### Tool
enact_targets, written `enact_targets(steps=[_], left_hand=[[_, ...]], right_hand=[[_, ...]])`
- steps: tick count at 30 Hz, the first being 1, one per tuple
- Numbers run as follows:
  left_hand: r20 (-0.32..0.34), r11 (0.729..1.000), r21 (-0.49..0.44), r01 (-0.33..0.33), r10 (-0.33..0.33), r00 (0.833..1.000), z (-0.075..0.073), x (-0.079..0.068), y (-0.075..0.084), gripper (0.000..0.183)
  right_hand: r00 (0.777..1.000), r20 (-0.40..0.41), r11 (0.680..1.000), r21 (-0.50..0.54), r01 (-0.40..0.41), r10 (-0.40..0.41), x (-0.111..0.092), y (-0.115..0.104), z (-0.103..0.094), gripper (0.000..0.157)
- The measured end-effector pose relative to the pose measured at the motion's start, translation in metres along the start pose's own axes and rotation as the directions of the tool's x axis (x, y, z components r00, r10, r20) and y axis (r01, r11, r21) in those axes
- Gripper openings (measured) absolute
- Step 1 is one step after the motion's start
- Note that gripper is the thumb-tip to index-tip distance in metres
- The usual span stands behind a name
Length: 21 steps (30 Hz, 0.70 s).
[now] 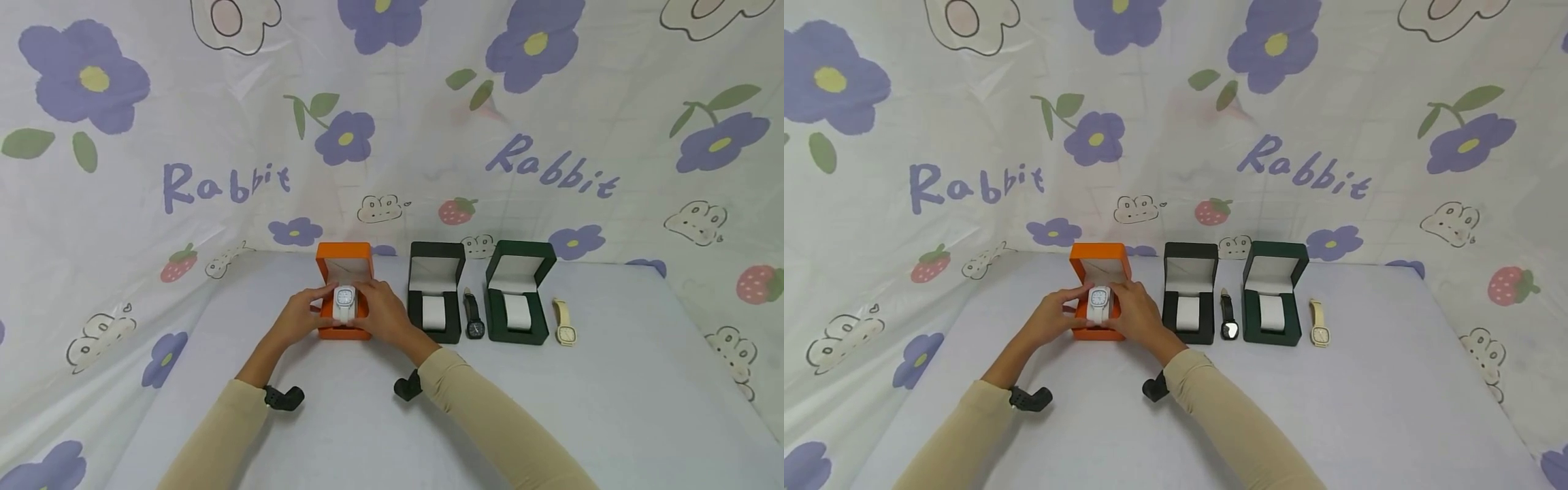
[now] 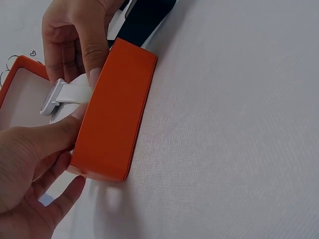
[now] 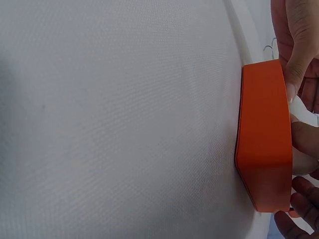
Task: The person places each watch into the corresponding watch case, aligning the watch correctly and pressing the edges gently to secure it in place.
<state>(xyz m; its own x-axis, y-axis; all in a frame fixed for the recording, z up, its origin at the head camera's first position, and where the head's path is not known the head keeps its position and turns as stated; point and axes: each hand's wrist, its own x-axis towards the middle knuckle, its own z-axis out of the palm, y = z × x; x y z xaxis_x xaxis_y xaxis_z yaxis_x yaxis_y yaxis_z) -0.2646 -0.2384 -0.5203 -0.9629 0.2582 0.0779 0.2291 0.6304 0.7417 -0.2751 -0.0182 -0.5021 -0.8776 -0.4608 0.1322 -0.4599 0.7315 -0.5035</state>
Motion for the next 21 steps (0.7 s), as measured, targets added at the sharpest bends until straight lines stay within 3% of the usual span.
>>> enact_targets(steps=[11,15,18,21], left_hand=[[0.008,1.0,0.0,-0.002,0.002,1.0,-0.001,-0.003,0.001,0.075],[-0.012,0.997,-0.068,-0.043,0.043,0.999,0.0,-0.007,-0.001,0.078],[-0.053,0.99,-0.119,-0.072,0.066,0.996,0.0,-0.013,-0.004,0.08],[-0.117,0.987,-0.144,-0.076,0.06,0.991,0.001,-0.019,-0.007,0.08]], right_hand=[[0.999,0.047,1.0,-0.018,0.013,-0.013,0.0,0.001,-0.003,0.073],[0.999,0.039,0.996,0.087,-0.002,-0.002,-0.002,0.004,-0.014,0.071],[0.999,-0.037,0.983,0.185,0.004,0.003,-0.004,0.008,-0.025,0.06],[0.982,-0.187,0.969,0.238,0.072,-0.027,-0.004,0.009,-0.036,0.042]])
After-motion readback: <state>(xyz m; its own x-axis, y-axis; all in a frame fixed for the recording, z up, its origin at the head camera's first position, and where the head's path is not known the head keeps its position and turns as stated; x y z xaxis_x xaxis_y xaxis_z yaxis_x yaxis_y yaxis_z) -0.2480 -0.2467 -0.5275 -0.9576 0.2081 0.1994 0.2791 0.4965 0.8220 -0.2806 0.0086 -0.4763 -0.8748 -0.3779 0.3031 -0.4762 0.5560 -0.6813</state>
